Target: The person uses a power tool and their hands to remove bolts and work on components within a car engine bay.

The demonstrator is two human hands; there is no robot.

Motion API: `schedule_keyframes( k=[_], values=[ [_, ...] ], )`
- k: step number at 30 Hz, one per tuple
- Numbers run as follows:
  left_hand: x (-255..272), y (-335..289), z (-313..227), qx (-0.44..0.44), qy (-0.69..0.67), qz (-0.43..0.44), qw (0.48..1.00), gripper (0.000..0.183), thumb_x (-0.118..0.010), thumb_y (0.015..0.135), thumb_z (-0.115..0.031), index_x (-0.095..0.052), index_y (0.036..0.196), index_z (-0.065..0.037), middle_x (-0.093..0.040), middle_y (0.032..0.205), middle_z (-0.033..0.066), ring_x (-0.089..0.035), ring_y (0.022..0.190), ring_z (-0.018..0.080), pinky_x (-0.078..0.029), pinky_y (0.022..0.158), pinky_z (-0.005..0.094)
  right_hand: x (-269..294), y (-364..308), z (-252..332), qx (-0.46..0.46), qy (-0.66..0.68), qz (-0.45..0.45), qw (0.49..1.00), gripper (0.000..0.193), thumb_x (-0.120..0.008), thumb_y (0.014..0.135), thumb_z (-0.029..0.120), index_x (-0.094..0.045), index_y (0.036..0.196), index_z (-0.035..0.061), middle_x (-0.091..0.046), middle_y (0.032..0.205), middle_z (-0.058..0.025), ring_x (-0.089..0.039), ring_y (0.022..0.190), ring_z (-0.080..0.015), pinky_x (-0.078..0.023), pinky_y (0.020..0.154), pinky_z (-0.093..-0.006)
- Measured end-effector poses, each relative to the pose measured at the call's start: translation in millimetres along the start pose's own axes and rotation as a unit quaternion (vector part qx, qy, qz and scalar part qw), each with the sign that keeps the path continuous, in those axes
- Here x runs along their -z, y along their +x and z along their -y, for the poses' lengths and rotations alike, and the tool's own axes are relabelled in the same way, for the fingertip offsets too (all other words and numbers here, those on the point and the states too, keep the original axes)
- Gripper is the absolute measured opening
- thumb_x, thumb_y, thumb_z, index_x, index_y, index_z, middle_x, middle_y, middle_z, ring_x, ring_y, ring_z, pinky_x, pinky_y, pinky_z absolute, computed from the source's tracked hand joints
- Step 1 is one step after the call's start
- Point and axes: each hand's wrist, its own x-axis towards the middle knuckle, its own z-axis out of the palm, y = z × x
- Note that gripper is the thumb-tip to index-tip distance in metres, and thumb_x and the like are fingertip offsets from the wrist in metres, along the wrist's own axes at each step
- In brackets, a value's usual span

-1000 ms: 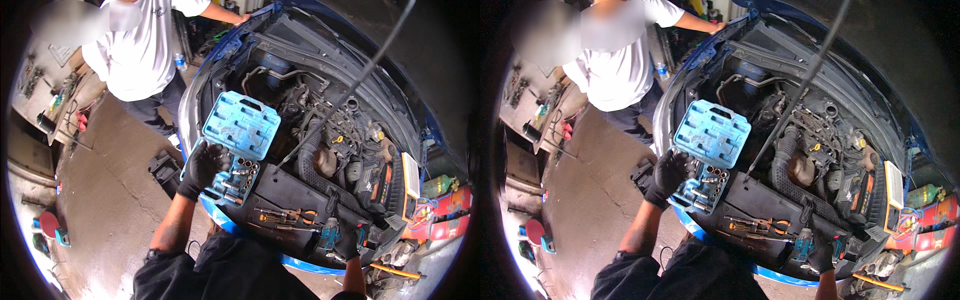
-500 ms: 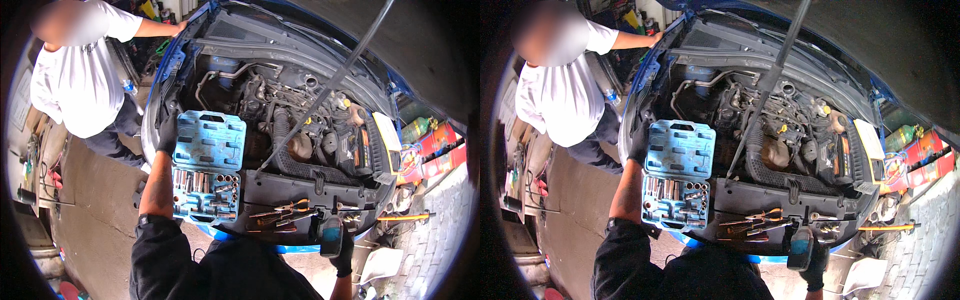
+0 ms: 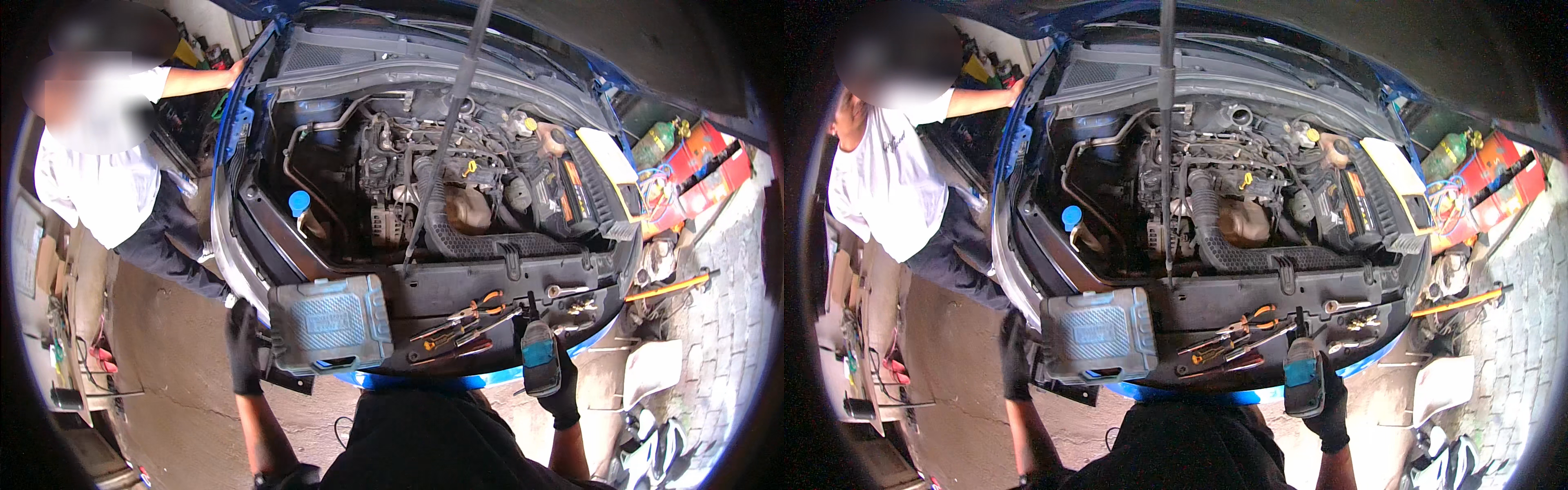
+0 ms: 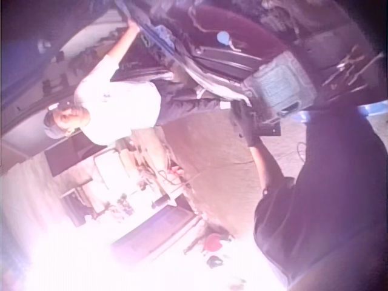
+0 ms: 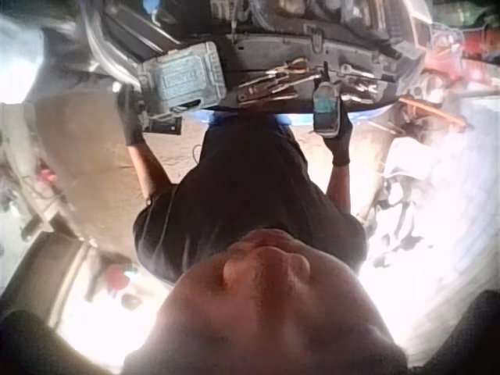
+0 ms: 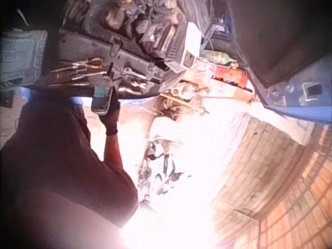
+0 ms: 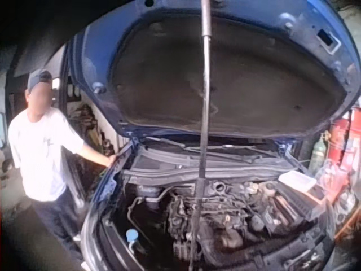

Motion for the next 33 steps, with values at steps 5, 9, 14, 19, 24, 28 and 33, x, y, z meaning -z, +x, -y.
schedule_keyframes(
  k=[5, 9, 14, 19, 24, 28, 33],
  values=[
    [-1.5, -58.6, 47.2, 0.174, -0.164, 0.102, 0.966, 0.041, -0.051, 0.103, -0.025, -0.053, 0.135, 0.000, -0.059, 0.130, 0.0078, -0.058, 0.114, 0.0151, -0.045, 0.099, 0.0304, -14.4, -5.2, 11.1, -0.008, 0.033, -0.006, 0.999, 0.078, -0.082, 0.072, 0.017, -0.046, 0.139, 0.0007, -0.067, 0.119, -0.0177, -0.068, 0.106, -0.0252, -0.054, 0.088, -0.0362],
    [-24.5, -53.9, 5.5, 0.115, -0.065, 0.165, 0.977, 0.033, -0.056, 0.099, -0.017, -0.062, 0.127, 0.000, -0.065, 0.123, 0.0086, -0.060, 0.110, 0.0181, -0.046, 0.095, 0.0333, -15.5, -13.1, 23.4, -0.006, 0.047, -0.006, 0.999, 0.074, -0.078, 0.076, 0.010, -0.045, 0.141, 0.0007, -0.063, 0.126, -0.0141, -0.063, 0.113, -0.0199, -0.052, 0.093, -0.0339],
    [1.3, -39.3, 65.0, 0.079, -0.125, 0.310, 0.939, 0.046, -0.043, 0.094, -0.005, -0.051, 0.139, -0.002, -0.053, 0.141, 0.0140, -0.050, 0.129, 0.0272, -0.039, 0.108, 0.0399, -5.5, -18.5, 42.1, 0.041, -0.002, 0.004, 0.999, 0.074, -0.079, 0.076, 0.009, -0.046, 0.141, -0.0007, -0.063, 0.128, -0.0142, -0.062, 0.115, -0.0176, -0.050, 0.096, -0.0342],
    [22.7, -48.3, 128.8, 0.283, -0.324, 0.284, 0.857, 0.067, -0.048, 0.092, -0.032, -0.033, 0.151, -0.006, -0.042, 0.149, 0.0109, -0.042, 0.136, 0.0284, -0.036, 0.112, 0.0466, 4.5, -38.7, 31.4, -0.008, -0.011, -0.019, 1.000, 0.077, -0.082, 0.073, 0.017, -0.047, 0.139, 0.0009, -0.065, 0.125, -0.0151, -0.063, 0.115, -0.0213, -0.050, 0.094, -0.0354],
    [4.4, -64.9, 79.5, 0.258, -0.335, 0.297, 0.856, 0.050, -0.047, 0.101, -0.024, -0.042, 0.145, -0.001, -0.046, 0.146, 0.0112, -0.048, 0.130, 0.0270, -0.038, 0.110, 0.0434, 16.5, -55.7, 35.8, 0.009, 0.001, -0.044, 0.999, 0.081, -0.084, 0.072, 0.017, -0.045, 0.141, 0.0015, -0.063, 0.127, -0.0154, -0.062, 0.117, -0.0221, -0.050, 0.097, -0.0355],
    [19.0, -94.0, 97.1, 0.240, -0.328, 0.247, 0.879, 0.050, -0.048, 0.101, -0.024, -0.042, 0.145, -0.001, -0.046, 0.145, 0.0139, -0.048, 0.130, 0.0274, -0.038, 0.110, 0.0440, 29.6, -61.3, 17.5, -0.003, 0.034, -0.035, 0.999, 0.083, -0.085, 0.072, 0.018, -0.044, 0.142, 0.0018, -0.062, 0.129, -0.0159, -0.061, 0.119, -0.0229, -0.049, 0.098, -0.0355],
    [15.7, -180.3, 15.1, -0.035, 0.011, 0.222, 0.974, 0.050, -0.072, 0.083, -0.016, -0.057, 0.125, 0.005, -0.060, 0.128, 0.0264, -0.058, 0.118, 0.0396, -0.046, 0.100, 0.0498, 65.5, -73.1, -32.8, -0.001, 0.029, -0.058, 0.998, 0.081, -0.084, 0.073, 0.018, -0.044, 0.142, 0.0024, -0.062, 0.130, -0.0161, -0.061, 0.120, -0.0237, -0.049, 0.098, -0.0352]
  ],
)
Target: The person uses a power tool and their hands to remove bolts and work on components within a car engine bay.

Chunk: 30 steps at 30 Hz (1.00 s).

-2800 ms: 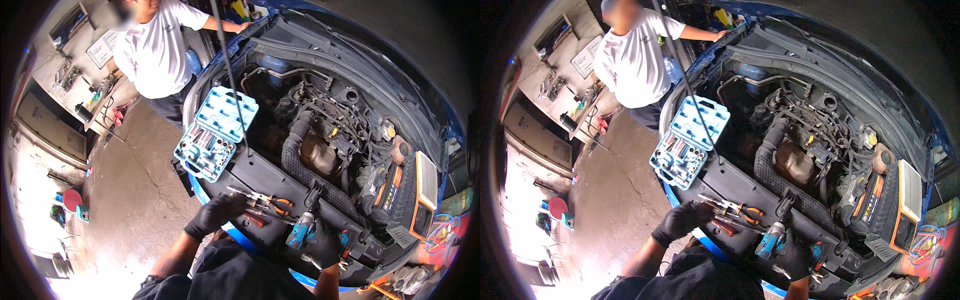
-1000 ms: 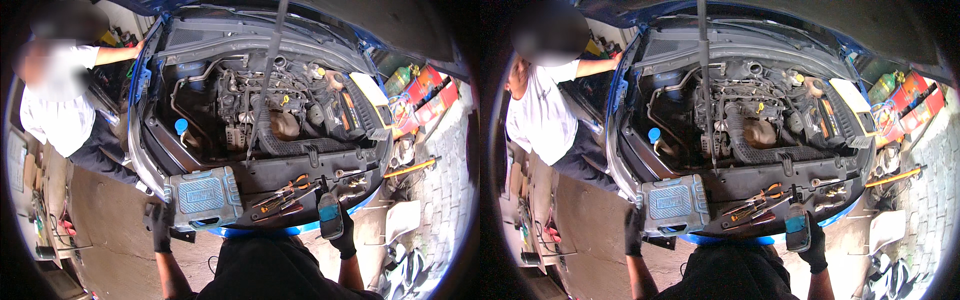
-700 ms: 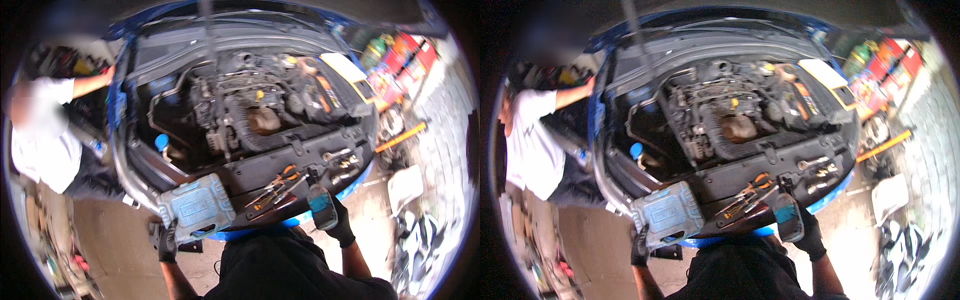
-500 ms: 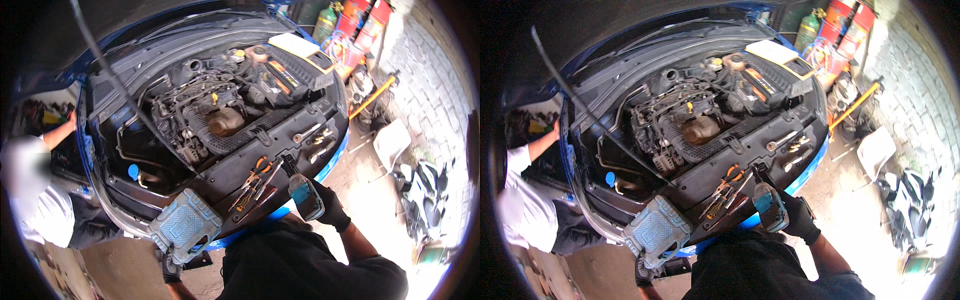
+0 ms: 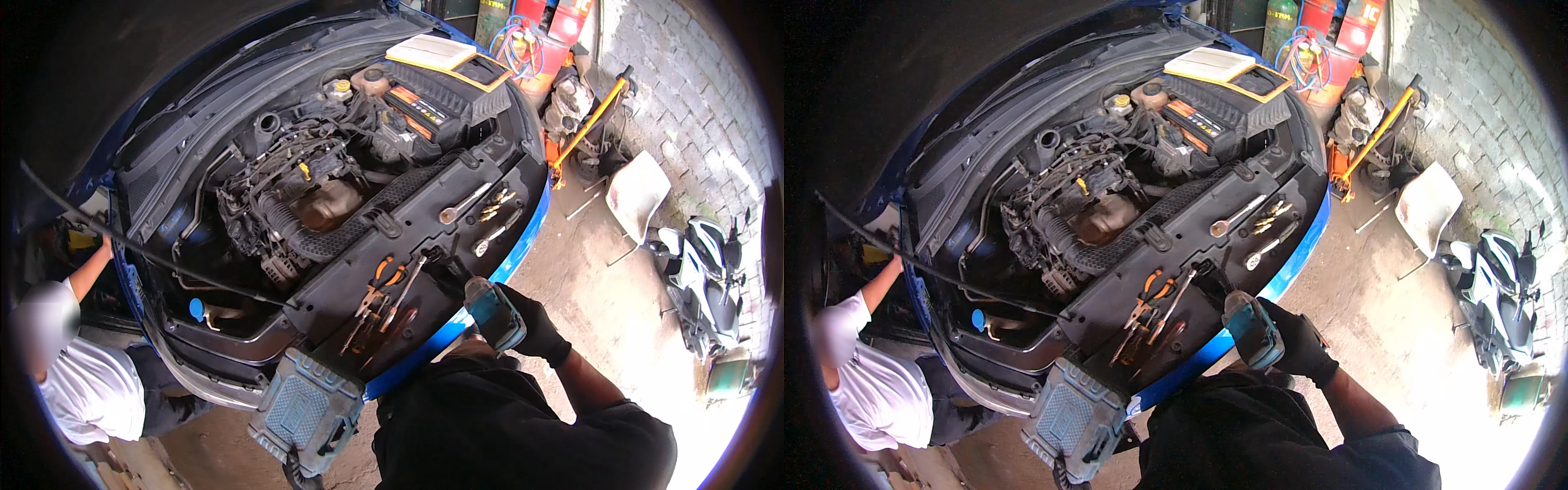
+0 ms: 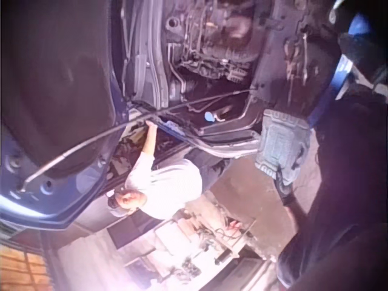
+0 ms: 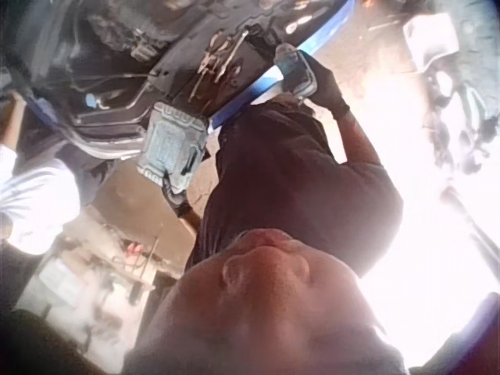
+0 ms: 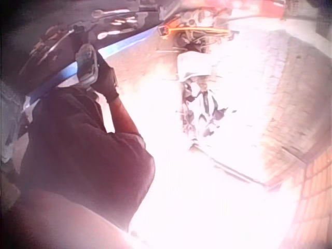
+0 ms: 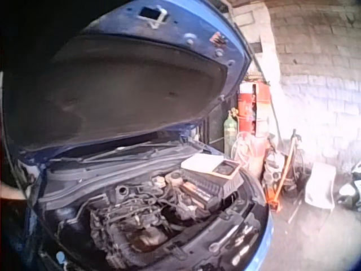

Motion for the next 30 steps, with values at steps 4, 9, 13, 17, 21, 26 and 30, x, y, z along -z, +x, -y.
schedule_keyframes(
  k=[4, 9, 13, 17, 21, 26, 30],
  values=[
    [-58.0, -19.1, -84.6, 0.041, 0.072, -0.011, 0.997, 0.059, -0.077, 0.080, -0.024, -0.057, 0.127, 0.007, -0.062, 0.125, 0.0262, -0.059, 0.117, 0.0397, -0.047, 0.098, 0.0485, 38.1, -0.8, -55.0, 0.022, -0.007, -0.025, 0.999, 0.089, -0.087, 0.069, 0.028, -0.044, 0.141, 0.0014, -0.064, 0.126, -0.0165, -0.065, 0.115, -0.0259, -0.052, 0.095, -0.0365],
    [-216.2, 20.9, -127.3, 0.010, -0.181, 0.064, 0.981, 0.043, -0.048, 0.101, -0.019, -0.049, 0.139, 0.002, -0.054, 0.136, 0.0158, -0.053, 0.123, 0.0300, -0.043, 0.105, 0.0465, 126.1, -21.6, -139.7, -0.016, 0.013, -0.074, 0.997, 0.084, -0.086, 0.070, 0.028, -0.047, 0.139, 0.0012, -0.068, 0.119, -0.0165, -0.067, 0.109, -0.0260, -0.054, 0.090, -0.0361],
    [-358.8, 52.2, -177.4, -0.131, 0.120, 0.071, 0.982, 0.047, -0.055, 0.089, -0.004, -0.053, 0.136, 0.002, -0.056, 0.135, 0.0205, -0.054, 0.125, 0.0334, -0.041, 0.108, 0.0449, 196.9, -49.8, -198.9, -0.052, 0.081, -0.088, 0.991, 0.067, -0.079, 0.077, 0.012, -0.050, 0.136, 0.0011, -0.069, 0.115, -0.0121, -0.066, 0.104, -0.0168, -0.053, 0.087, -0.0321],
    [-512.5, 109.5, -237.9, -0.265, 0.132, 0.164, 0.941, 0.060, -0.070, 0.079, -0.007, -0.053, 0.136, 0.001, -0.057, 0.136, 0.0222, -0.053, 0.129, 0.0348, -0.037, 0.111, 0.0411, 253.5, -93.6, -246.9, -0.124, 0.077, -0.139, 0.979, 0.054, -0.072, 0.083, 0.006, -0.053, 0.133, 0.0012, -0.070, 0.110, -0.0091, -0.066, 0.099, -0.0147, -0.054, 0.082, -0.0310],
    [-626.7, 146.7, -248.6, -0.330, 0.017, 0.211, 0.920, 0.076, -0.081, 0.070, -0.027, -0.053, 0.136, -0.002, -0.060, 0.131, 0.0212, -0.059, 0.120, 0.0323, -0.045, 0.104, 0.0405, 280.5, -138.7, -301.2, -0.176, 0.086, -0.195, 0.961, 0.050, -0.071, 0.083, 0.007, -0.054, 0.129, 0.0017, -0.069, 0.104, -0.0092, -0.066, 0.093, -0.0153, -0.053, 0.077, -0.0320],
    [-724.7, 177.2, -238.2, 0.162, -0.369, 0.270, 0.875, 0.045, -0.065, 0.091, -0.042, -0.064, 0.124, -0.012, -0.065, 0.116, 0.0043, -0.064, 0.095, 0.0152, -0.055, 0.073, 0.0338, 291.9, -138.2, -357.0, -0.183, 0.097, -0.224, 0.952, 0.044, -0.071, 0.083, 0.008, -0.055, 0.124, 0.0025, -0.067, 0.097, -0.0092, -0.065, 0.085, -0.0160, -0.052, 0.071, -0.0333],
    [-747.6, 170.1, -242.2, 0.156, -0.277, 0.262, 0.911, 0.049, -0.068, 0.085, -0.053, -0.066, 0.116, -0.015, -0.067, 0.095, -0.0003, -0.064, 0.079, 0.0130, -0.051, 0.060, 0.0317, 303.6, -118.3, -379.0, -0.179, 0.083, -0.231, 0.953, 0.040, -0.071, 0.083, 0.009, -0.056, 0.120, 0.0030, -0.066, 0.091, -0.0093, -0.064, 0.080, -0.0166, -0.051, 0.066, -0.0343]
  ],
)
